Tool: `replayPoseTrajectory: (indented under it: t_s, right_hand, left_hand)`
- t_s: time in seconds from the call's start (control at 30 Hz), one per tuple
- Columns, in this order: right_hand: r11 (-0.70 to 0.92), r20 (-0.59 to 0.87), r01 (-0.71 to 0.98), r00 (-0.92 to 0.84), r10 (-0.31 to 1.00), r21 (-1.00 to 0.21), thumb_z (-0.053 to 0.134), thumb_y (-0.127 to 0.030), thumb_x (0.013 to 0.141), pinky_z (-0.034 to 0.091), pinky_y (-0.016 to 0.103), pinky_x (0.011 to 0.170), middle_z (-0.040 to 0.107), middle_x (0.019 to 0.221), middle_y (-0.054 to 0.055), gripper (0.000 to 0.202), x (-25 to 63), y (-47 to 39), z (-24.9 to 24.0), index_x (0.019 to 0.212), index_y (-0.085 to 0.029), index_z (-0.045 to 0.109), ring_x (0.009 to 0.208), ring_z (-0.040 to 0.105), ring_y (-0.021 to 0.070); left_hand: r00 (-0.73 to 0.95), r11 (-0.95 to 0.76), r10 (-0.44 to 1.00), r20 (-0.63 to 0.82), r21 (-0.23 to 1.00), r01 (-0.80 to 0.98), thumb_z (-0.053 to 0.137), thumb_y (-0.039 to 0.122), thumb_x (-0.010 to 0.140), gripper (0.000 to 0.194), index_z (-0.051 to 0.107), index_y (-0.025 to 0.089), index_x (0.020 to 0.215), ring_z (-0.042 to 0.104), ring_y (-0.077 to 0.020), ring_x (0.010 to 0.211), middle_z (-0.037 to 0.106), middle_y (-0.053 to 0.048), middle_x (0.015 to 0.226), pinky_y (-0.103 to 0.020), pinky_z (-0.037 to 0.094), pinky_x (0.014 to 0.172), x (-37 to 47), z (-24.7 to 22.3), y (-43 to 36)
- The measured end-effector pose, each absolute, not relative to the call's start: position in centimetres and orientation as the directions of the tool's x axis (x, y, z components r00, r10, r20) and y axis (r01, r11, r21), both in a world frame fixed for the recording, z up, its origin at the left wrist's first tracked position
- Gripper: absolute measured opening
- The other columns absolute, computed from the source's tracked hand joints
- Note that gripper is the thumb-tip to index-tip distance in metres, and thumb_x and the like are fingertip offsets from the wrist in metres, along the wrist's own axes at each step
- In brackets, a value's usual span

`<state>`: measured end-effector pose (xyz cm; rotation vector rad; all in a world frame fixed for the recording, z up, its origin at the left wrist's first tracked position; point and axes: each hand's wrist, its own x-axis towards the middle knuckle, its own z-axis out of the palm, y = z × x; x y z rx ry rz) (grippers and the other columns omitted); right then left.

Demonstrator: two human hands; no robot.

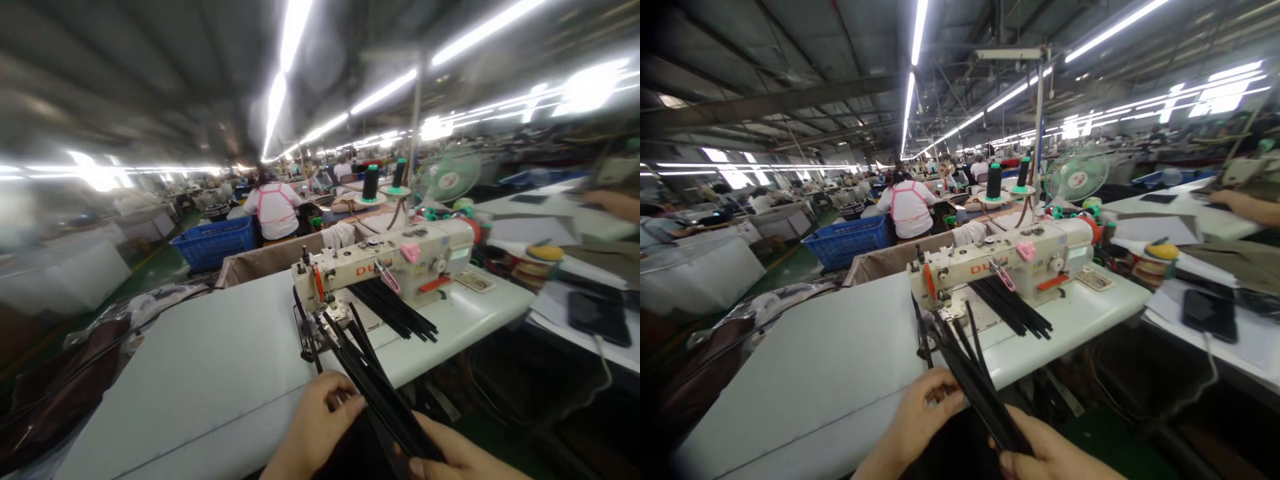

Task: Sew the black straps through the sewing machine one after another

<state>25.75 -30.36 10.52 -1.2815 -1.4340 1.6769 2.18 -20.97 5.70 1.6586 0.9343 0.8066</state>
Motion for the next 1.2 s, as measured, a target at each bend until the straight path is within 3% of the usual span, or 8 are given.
replayPoseTrajectory:
  t_s: [0.13, 0.23, 0.37, 0.47, 0.6, 0.83, 1.07, 1.2]
  right_hand:
    - [-0.179, -0.25, 0.185, -0.505, 0.826, -0.966, 0.067, -0.037, 0.094, 0.046, 0.023, 0.059, 0.063, 0.074, -0.003, 0.032, 23.5, -29.5, 11.3, 0.12, -0.02, 0.061, 0.062, 0.059, 0.0123]
    - [-0.089, -0.179, 0.183, -0.567, 0.804, -0.979, 0.064, -0.028, 0.093, 0.047, 0.024, 0.057, 0.062, 0.069, -0.005, 0.017, 20.4, -27.7, 11.5, 0.107, -0.02, 0.06, 0.059, 0.058, 0.0126]
    - [0.116, 0.096, 0.03, -0.382, 0.919, -0.993, 0.079, -0.024, 0.08, 0.051, 0.026, 0.063, 0.06, 0.074, -0.006, 0.026, 15.6, -23.9, 12.8, 0.1, -0.021, 0.064, 0.065, 0.059, 0.0139]
    - [0.171, 0.202, -0.112, -0.4, 0.894, -0.979, 0.084, -0.036, 0.082, 0.055, 0.03, 0.064, 0.064, 0.075, -0.005, 0.049, 12.7, -21.0, 14.5, 0.123, -0.019, 0.063, 0.066, 0.064, 0.0165]
    - [0.247, 0.311, -0.191, -0.515, 0.799, -0.95, 0.086, -0.046, 0.08, 0.059, 0.034, 0.075, 0.071, 0.082, 0.0, 0.037, 10.0, -17.3, 15.5, 0.099, -0.019, 0.069, 0.078, 0.07, 0.0197]
    - [0.245, 0.261, -0.1, -0.521, 0.812, -0.964, 0.086, -0.039, 0.076, 0.051, 0.032, 0.07, 0.067, 0.072, -0.003, 0.029, 7.3, -13.0, 10.9, 0.082, -0.019, 0.066, 0.071, 0.061, 0.0179]
    - [0.193, 0.198, -0.064, -0.515, 0.834, -0.979, 0.086, -0.038, 0.071, 0.05, 0.033, 0.072, 0.064, 0.073, -0.003, 0.029, 6.8, -12.1, 7.1, 0.077, -0.021, 0.063, 0.074, 0.061, 0.0188]
    - [0.17, 0.171, -0.051, -0.524, 0.834, -0.984, 0.086, -0.043, 0.071, 0.052, 0.034, 0.073, 0.067, 0.074, -0.002, 0.032, 6.8, -12.2, 7.1, 0.078, -0.021, 0.063, 0.074, 0.064, 0.0196]
  left_hand:
    - [0.64, 0.066, 0.761, 0.109, 0.968, -0.243, 0.09, 0.062, 0.071, 0.081, 0.064, 0.021, 0.136, 0.063, -0.0338, 0.129, 0.07, -0.014, 0.133, -0.045, 0.047, 0.114, 1.8, 6.9, -22.0]
    - [0.497, 0.082, 0.859, 0.121, 0.927, -0.366, 0.088, 0.049, 0.081, 0.05, 0.068, 0.021, 0.117, 0.069, -0.0315, 0.118, 0.076, -0.01, 0.108, -0.044, 0.055, 0.104, 2.1, 9.4, -22.3]
    - [0.406, -0.061, 0.888, 0.217, 0.929, -0.365, 0.074, 0.035, 0.096, 0.021, 0.064, 0.02, 0.107, 0.072, -0.0192, 0.078, 0.072, -0.002, 0.081, -0.035, 0.061, 0.077, 1.5, 15.2, -21.3]
    - [0.343, -0.288, 0.857, 0.384, 0.91, -0.299, 0.075, 0.03, 0.096, 0.036, 0.06, 0.023, 0.128, 0.072, -0.018, 0.077, 0.071, -0.001, 0.085, -0.031, 0.061, 0.073, -0.2, 19.9, -20.1]
    - [0.282, -0.395, 0.848, 0.45, 0.889, -0.23, 0.082, 0.029, 0.088, 0.041, 0.063, 0.023, 0.124, 0.072, -0.0172, 0.077, 0.071, -0.001, 0.093, -0.03, 0.061, 0.071, -2.7, 22.9, -18.4]
    - [0.164, -0.208, 0.958, 0.234, 0.964, -0.164, 0.095, 0.037, 0.071, 0.04, 0.072, 0.015, 0.096, 0.069, -0.0159, 0.076, 0.071, -0.003, 0.086, -0.026, 0.056, 0.071, -5.2, 17.9, -14.8]
    - [0.227, -0.261, 0.933, 0.28, 0.959, -0.108, 0.094, 0.034, 0.069, 0.057, 0.07, 0.019, 0.118, 0.063, -0.0147, 0.077, 0.07, -0.001, 0.086, -0.025, 0.05, 0.07, -5.6, 16.1, -13.6]
    - [0.24, -0.256, 0.93, 0.278, 0.959, -0.121, 0.095, 0.039, 0.069, 0.05, 0.069, 0.017, 0.105, 0.061, -0.0135, 0.073, 0.066, 0.0, 0.081, -0.025, 0.048, 0.068, -5.4, 16.2, -13.4]
